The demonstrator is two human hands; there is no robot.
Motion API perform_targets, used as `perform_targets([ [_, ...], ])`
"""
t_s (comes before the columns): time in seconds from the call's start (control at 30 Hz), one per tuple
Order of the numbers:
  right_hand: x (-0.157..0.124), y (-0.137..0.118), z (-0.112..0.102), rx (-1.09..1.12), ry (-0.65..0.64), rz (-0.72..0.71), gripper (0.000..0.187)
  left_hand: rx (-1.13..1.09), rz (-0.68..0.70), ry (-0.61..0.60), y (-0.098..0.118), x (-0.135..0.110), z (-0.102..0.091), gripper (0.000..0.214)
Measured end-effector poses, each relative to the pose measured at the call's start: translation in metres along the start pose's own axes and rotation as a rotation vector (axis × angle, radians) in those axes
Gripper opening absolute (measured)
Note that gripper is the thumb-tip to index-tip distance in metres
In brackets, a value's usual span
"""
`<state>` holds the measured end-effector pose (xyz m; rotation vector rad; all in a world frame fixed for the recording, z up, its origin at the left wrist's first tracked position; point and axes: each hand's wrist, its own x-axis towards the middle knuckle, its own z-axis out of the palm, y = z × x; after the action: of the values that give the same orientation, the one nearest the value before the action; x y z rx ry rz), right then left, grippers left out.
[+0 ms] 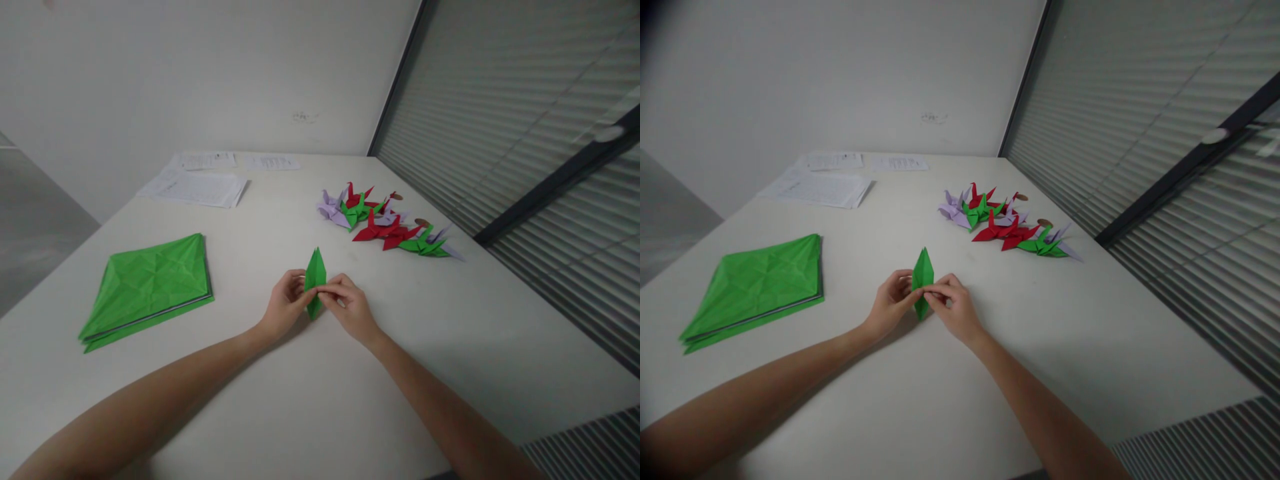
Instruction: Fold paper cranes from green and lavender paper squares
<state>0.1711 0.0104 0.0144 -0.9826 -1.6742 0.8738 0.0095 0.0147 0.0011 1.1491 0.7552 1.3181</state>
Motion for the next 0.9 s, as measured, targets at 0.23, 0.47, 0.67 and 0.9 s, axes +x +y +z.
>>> perform_targets([
  [0.23, 0.003, 0.005, 0.002, 0.274, 0.117, 0.152, 0.042, -0.077, -0.113, -0.043, 0.004, -0.003, 0.001, 0.058],
  [0.47, 0.003, 0.008, 0.001, 0.307, 0.107, 0.197, 0.042, -0.101, -0.132, -0.055, 0.008, -0.002, 0.001, 0.055],
  [0.67, 0.004, 0.011, -0.002, 0.224, 0.134, 0.156, 0.037, -0.125, -0.152, -0.039, 0.006, -0.001, 0.001, 0.05],
  [0.9, 0.004, 0.012, -0.005, 0.164, 0.166, 0.118, 0.031, -0.067, -0.167, -0.074, 0.003, 0.002, -0.002, 0.046],
])
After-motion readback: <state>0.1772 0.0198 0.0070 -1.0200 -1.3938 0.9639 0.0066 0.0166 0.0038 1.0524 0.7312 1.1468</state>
